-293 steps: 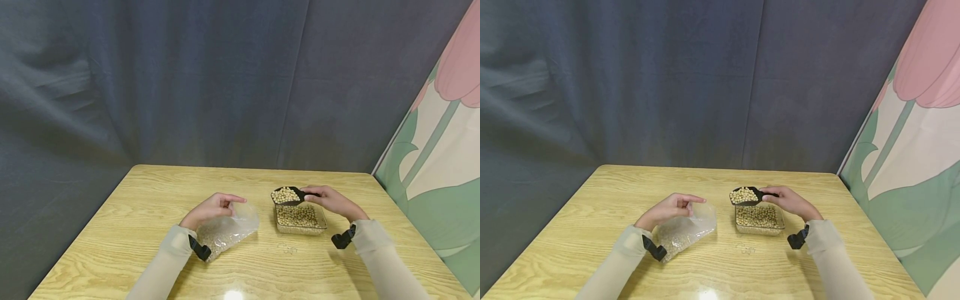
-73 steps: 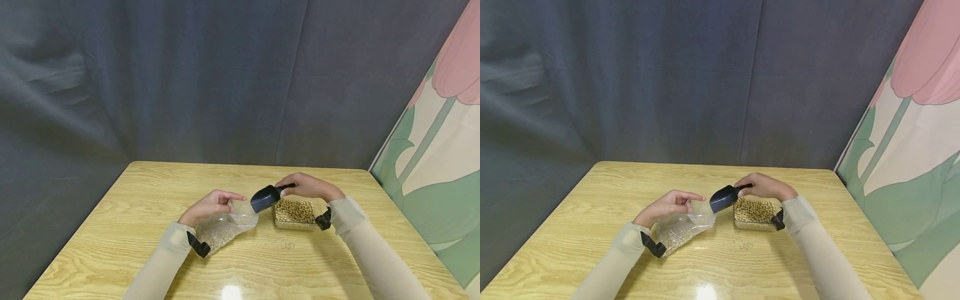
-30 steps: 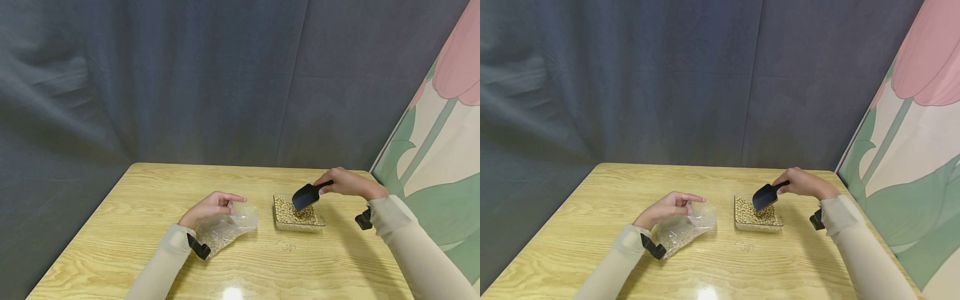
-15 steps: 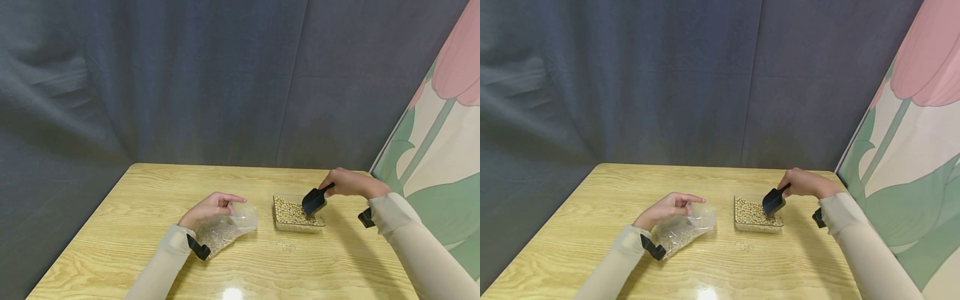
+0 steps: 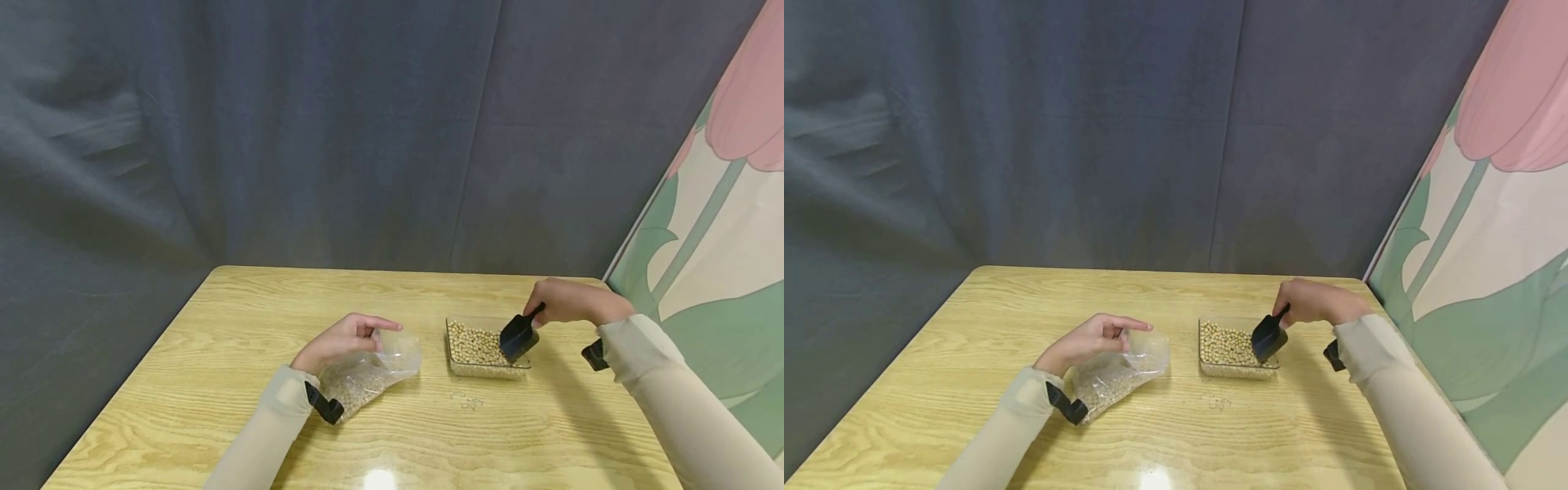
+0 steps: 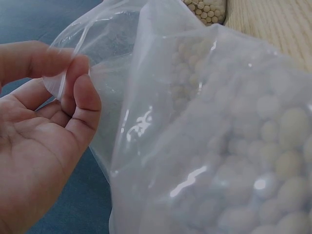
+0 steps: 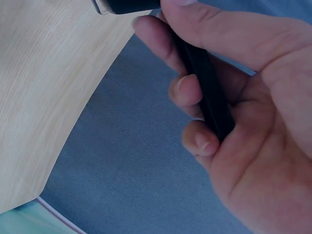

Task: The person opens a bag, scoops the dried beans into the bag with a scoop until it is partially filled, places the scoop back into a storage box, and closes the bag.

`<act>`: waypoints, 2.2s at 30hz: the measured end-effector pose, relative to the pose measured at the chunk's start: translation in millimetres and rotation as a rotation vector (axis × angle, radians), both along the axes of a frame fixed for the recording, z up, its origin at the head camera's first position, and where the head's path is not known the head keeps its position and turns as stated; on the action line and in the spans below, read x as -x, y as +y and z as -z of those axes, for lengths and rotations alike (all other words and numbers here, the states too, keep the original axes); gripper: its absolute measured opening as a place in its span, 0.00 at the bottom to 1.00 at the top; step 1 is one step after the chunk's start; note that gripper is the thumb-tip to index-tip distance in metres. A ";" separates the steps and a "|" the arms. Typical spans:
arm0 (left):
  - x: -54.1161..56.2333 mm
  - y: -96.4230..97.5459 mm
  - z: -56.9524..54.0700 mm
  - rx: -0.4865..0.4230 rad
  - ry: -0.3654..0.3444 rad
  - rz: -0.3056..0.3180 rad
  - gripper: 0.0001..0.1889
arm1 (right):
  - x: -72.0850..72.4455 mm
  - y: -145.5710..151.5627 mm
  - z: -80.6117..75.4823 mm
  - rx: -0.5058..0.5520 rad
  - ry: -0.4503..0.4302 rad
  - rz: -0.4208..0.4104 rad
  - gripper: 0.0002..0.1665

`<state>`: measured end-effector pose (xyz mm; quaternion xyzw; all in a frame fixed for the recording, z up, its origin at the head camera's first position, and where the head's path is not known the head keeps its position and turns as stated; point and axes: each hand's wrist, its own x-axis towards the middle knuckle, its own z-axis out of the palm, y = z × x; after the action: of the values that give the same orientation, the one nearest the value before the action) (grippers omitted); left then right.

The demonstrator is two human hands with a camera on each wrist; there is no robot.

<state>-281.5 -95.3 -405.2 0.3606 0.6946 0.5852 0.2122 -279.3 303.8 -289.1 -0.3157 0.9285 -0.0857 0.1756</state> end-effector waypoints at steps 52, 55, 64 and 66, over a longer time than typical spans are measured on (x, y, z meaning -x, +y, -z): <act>-2.8 -1.8 -0.2 0.046 -0.012 -0.025 0.24 | -6.9 4.1 59.4 0.230 -0.037 0.125 0.21; -2.7 -1.6 -0.2 0.043 -0.005 -0.024 0.24 | -5.9 4.1 61.6 0.243 -0.028 0.113 0.20; -3.6 -1.1 -0.4 0.061 -0.005 -0.035 0.24 | -3.2 5.7 71.4 0.286 -0.060 0.105 0.21; -4.1 -0.9 -0.2 0.070 -0.007 -0.041 0.25 | -3.0 5.2 73.9 0.298 -0.078 0.118 0.21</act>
<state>-277.4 -96.2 -405.0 0.3366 0.7213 0.5659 0.2150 -276.4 309.0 -363.0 -0.2794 0.9150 -0.2449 0.1574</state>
